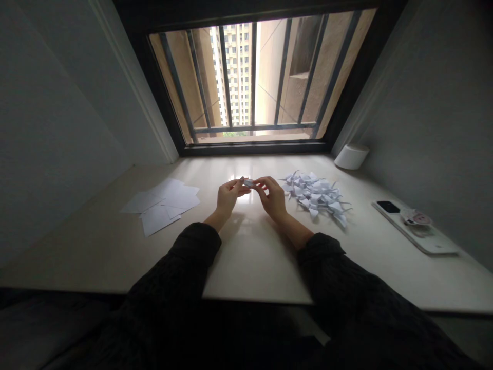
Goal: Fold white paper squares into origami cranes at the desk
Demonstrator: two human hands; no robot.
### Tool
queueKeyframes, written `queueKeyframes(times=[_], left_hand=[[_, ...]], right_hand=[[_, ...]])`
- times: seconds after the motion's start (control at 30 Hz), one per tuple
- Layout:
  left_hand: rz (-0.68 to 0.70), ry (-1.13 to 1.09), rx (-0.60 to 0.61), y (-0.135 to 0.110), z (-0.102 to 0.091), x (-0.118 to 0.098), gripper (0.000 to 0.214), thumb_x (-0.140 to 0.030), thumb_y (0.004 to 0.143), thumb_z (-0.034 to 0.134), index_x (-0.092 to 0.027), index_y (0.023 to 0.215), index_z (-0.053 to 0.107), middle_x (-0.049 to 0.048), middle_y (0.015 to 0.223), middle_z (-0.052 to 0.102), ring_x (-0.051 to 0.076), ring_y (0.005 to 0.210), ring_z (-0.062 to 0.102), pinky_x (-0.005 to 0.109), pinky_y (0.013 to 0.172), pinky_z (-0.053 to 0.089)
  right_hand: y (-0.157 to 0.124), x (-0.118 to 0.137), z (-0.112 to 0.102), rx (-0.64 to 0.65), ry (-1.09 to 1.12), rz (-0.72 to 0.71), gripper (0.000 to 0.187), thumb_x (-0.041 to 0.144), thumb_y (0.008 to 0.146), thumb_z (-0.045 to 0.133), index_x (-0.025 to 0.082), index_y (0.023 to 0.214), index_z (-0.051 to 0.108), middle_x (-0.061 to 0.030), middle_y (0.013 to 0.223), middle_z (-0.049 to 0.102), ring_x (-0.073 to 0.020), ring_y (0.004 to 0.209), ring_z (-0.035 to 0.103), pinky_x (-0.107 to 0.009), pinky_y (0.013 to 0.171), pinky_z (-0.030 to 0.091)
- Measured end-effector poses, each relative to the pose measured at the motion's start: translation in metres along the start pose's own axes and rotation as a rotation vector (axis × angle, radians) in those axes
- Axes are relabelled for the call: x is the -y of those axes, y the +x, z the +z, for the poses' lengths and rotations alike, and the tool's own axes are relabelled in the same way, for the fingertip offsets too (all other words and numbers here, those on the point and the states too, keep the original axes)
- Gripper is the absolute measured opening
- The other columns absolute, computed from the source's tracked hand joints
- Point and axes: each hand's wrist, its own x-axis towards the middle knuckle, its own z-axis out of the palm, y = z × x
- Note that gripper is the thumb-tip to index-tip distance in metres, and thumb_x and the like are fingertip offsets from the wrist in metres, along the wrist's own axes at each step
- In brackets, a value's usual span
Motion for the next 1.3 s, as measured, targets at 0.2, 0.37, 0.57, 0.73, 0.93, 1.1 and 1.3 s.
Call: queueKeyframes(times=[0.2,0.37,0.57,0.73,0.93,1.1,1.3], left_hand=[[0.044,-0.022,0.033,0.000,0.001,0.002,0.044,-0.051,0.073,0.071,-0.012,0.094,0.073,0.0095,0.085,0.074,0.020,0.079,0.071,0.041,0.086,0.056],[0.126,0.031,0.032,0.001,0.001,0.004,0.041,-0.050,0.072,0.071,-0.013,0.091,0.073,0.0090,0.085,0.074,0.019,0.074,0.070,0.039,0.080,0.057],[0.279,0.358,-0.087,-0.001,-0.005,0.002,0.030,-0.048,0.079,0.066,-0.022,0.089,0.076,0.0039,0.080,0.074,0.018,0.073,0.069,0.030,0.072,0.051],[0.553,0.838,-0.143,-0.008,-0.010,-0.004,0.023,-0.045,0.084,0.062,-0.029,0.091,0.076,0.0032,0.079,0.075,0.020,0.075,0.069,0.028,0.070,0.043],[0.827,1.225,-0.014,-0.007,-0.012,-0.001,0.022,-0.041,0.087,0.059,-0.029,0.095,0.076,0.0031,0.079,0.076,0.018,0.067,0.067,0.030,0.068,0.040],[0.908,1.278,-0.014,-0.006,-0.013,0.003,0.023,-0.042,0.089,0.057,-0.028,0.093,0.076,0.0023,0.073,0.075,0.018,0.063,0.066,0.030,0.064,0.039],[0.918,1.157,-0.063,-0.005,-0.015,-0.003,0.039,-0.047,0.080,0.066,-0.028,0.114,0.069,0.0046,0.086,0.075,0.020,0.074,0.069,0.030,0.070,0.042]], right_hand=[[0.000,-0.002,0.002,-0.033,0.013,0.023,0.019,0.037,0.090,0.052,0.023,0.085,0.064,-0.0046,0.089,0.064,-0.0175,0.079,0.061,-0.030,0.068,0.050],[0.002,-0.007,0.004,-0.028,0.017,0.043,0.019,0.036,0.090,0.052,0.022,0.084,0.062,-0.0051,0.089,0.063,-0.0178,0.080,0.059,-0.030,0.067,0.050],[0.003,-0.007,-0.001,0.059,-0.171,-0.131,0.015,0.036,0.088,0.057,0.023,0.088,0.065,-0.0066,0.091,0.064,-0.0216,0.088,0.058,-0.036,0.079,0.047],[0.003,-0.002,-0.006,0.138,-0.441,-0.247,0.014,0.029,0.087,0.054,0.020,0.088,0.064,-0.0079,0.088,0.066,-0.0240,0.088,0.056,-0.037,0.080,0.042],[0.005,0.002,-0.003,0.241,-0.711,-0.248,0.014,0.025,0.081,0.053,0.016,0.088,0.062,-0.0103,0.090,0.066,-0.0260,0.088,0.054,-0.037,0.075,0.037],[0.002,-0.005,0.000,0.225,-0.621,-0.186,0.012,0.026,0.084,0.052,0.019,0.086,0.062,-0.0082,0.088,0.068,-0.0250,0.087,0.056,-0.036,0.075,0.038],[0.003,-0.020,0.002,0.068,-0.164,0.029,0.010,0.030,0.082,0.059,0.021,0.077,0.060,-0.0038,0.081,0.067,-0.0209,0.080,0.059,-0.034,0.073,0.044]])
